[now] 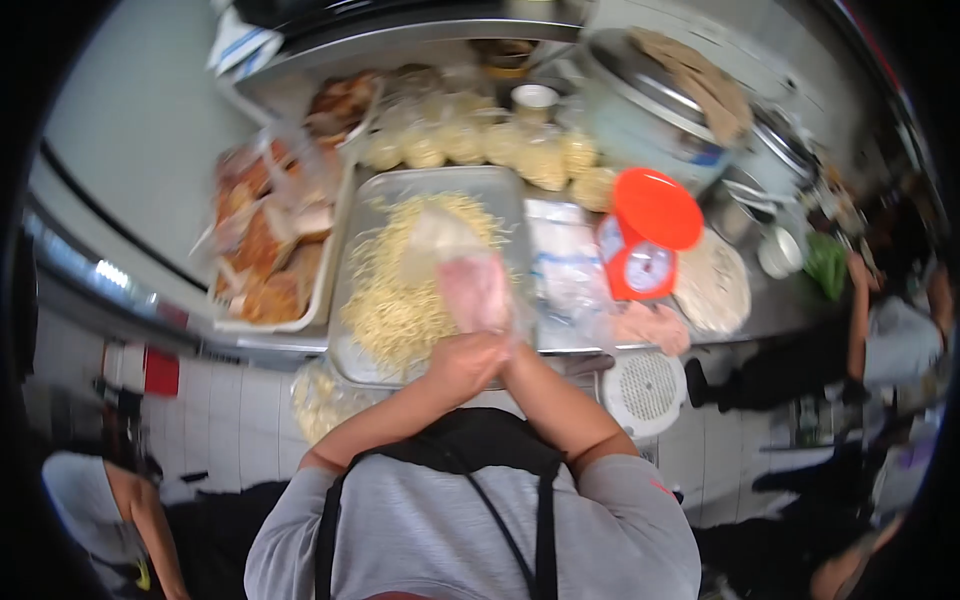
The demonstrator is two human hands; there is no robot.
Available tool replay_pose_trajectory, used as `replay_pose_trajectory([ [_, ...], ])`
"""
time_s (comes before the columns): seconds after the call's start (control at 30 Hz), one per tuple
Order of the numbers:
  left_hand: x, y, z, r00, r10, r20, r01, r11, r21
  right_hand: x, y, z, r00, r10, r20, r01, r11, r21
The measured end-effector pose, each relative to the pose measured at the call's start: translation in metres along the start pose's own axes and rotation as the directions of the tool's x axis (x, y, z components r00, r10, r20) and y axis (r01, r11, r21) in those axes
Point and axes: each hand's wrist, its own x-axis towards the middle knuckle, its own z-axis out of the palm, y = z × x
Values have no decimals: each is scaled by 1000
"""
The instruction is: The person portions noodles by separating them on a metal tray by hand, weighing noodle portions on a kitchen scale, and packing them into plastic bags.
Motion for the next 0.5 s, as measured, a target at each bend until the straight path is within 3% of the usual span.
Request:
replay_pose_trajectory([
  [0.07, -4, 1, 4, 998, 55, -28, -57, 992, -117, 4, 4, -1, 973, -218, 76, 231, 901, -367],
  [0.1, -7, 2, 4, 995, 89, -41, -95, 978, -185, 3, 2, -2, 963, -244, 113, 257, 719, -646],
  [0.13, -10, 2, 3, 994, 106, 26, -101, 983, -153, 4, -1, 2, 952, -257, 165, 269, 451, -851],
  [0.17, -12, 4, 1, 988, 123, 96, -111, 986, -126, 5, -3, 7, 951, -239, 198, 256, 240, -937],
  [0.2, -14, 4, -1, 976, 140, 166, -124, 987, -101, 7, -5, 15, 948, -221, 231, 240, 14, -971],
  [0.23, -14, 0, -5, 989, 127, 74, -117, 985, -125, 9, -6, 37, 953, -190, 235, 219, -101, -970],
  [0.27, -16, -5, -16, 994, 49, 97, -36, 990, -137, 12, -6, 50, 959, -161, 235, 198, -214, -956],
  [0.33, -19, -12, -57, 983, -103, 150, 127, 980, -156, 22, -5, 51, 991, 63, 117, 133, -453, -881],
  [0.37, -25, -23, -75, 982, -171, 81, 179, 977, -117, 26, -3, 51, 986, 161, 39, 125, -566, -815],
  [0.4, -34, -32, -92, 972, -235, 10, 235, 969, -81, 30, 3, 45, 961, 276, 23, 175, -538, -825],
  [0.43, -48, -44, -104, 910, -407, -74, 391, 905, -166, 33, 14, 35, 922, 387, 11, 221, -503, -836],
  [0.47, -63, -56, -113, 810, -569, -140, 524, 811, -261, 35, 28, 36, 887, 460, -29, 255, -542, -801],
  [0.5, -74, -66, -120, 715, -665, -215, 547, 724, -419, 36, 43, 38, 845, 530, -70, 296, -572, -765],
])
